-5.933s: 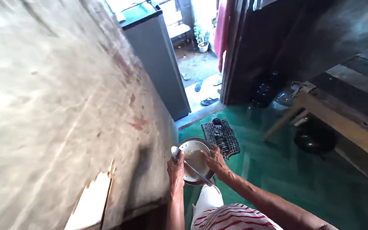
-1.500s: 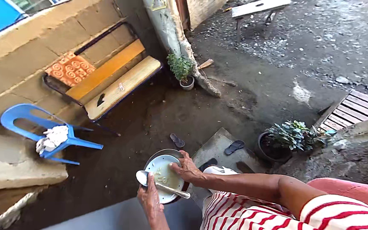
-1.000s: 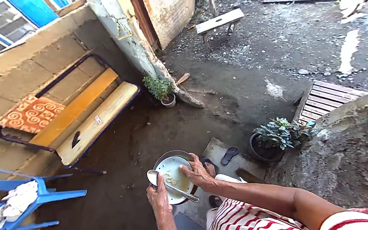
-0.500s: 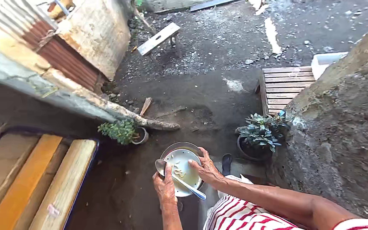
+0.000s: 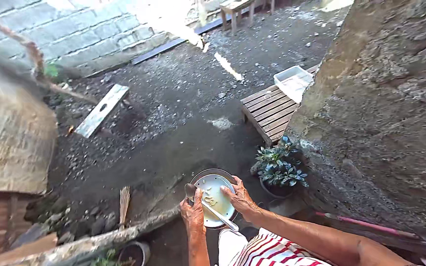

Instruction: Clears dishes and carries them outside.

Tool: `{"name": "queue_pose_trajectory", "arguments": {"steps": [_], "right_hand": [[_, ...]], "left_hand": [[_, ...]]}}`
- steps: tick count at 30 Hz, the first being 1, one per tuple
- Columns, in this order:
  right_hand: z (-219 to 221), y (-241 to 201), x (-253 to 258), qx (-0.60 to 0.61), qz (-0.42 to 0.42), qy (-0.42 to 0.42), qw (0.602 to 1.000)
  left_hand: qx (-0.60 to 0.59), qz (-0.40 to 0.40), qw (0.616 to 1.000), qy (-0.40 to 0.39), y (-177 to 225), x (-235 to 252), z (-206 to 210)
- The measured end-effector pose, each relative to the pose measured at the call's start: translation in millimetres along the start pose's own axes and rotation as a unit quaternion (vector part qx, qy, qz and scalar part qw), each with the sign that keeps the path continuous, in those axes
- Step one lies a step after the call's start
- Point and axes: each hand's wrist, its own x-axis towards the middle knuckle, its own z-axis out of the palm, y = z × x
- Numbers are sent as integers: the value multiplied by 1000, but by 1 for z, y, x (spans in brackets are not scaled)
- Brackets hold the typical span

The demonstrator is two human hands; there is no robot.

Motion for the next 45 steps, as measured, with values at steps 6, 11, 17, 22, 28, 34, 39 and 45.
{"name": "queue_pose_trajectory", "arguments": {"steps": [6, 11, 17, 22, 28, 34, 39, 45], "right_hand": [[21, -34, 84, 86, 2, 130, 988], [18, -66, 146, 123, 32, 228, 965], [-18, -89, 230, 167, 59, 321, 930], [-77, -91, 312, 197, 65, 384, 900], [-167, -70, 435, 218, 81, 475, 849], [-248, -51, 527, 247, 103, 536, 801], [-315, -18, 600, 293, 102, 559, 769], [-394, 38, 680, 318, 101, 580, 743]], "left_hand": [[31, 42, 991, -124, 44, 120, 44], [105, 76, 965, -228, 92, 196, 97], [144, 92, 929, -328, 136, 268, 197], [151, 109, 894, -407, 160, 316, 311], [205, 149, 845, -472, 186, 371, 480], [219, 169, 787, -551, 207, 404, 628], [249, 183, 737, -601, 201, 426, 741], [293, 194, 693, -630, 162, 447, 875]]}}
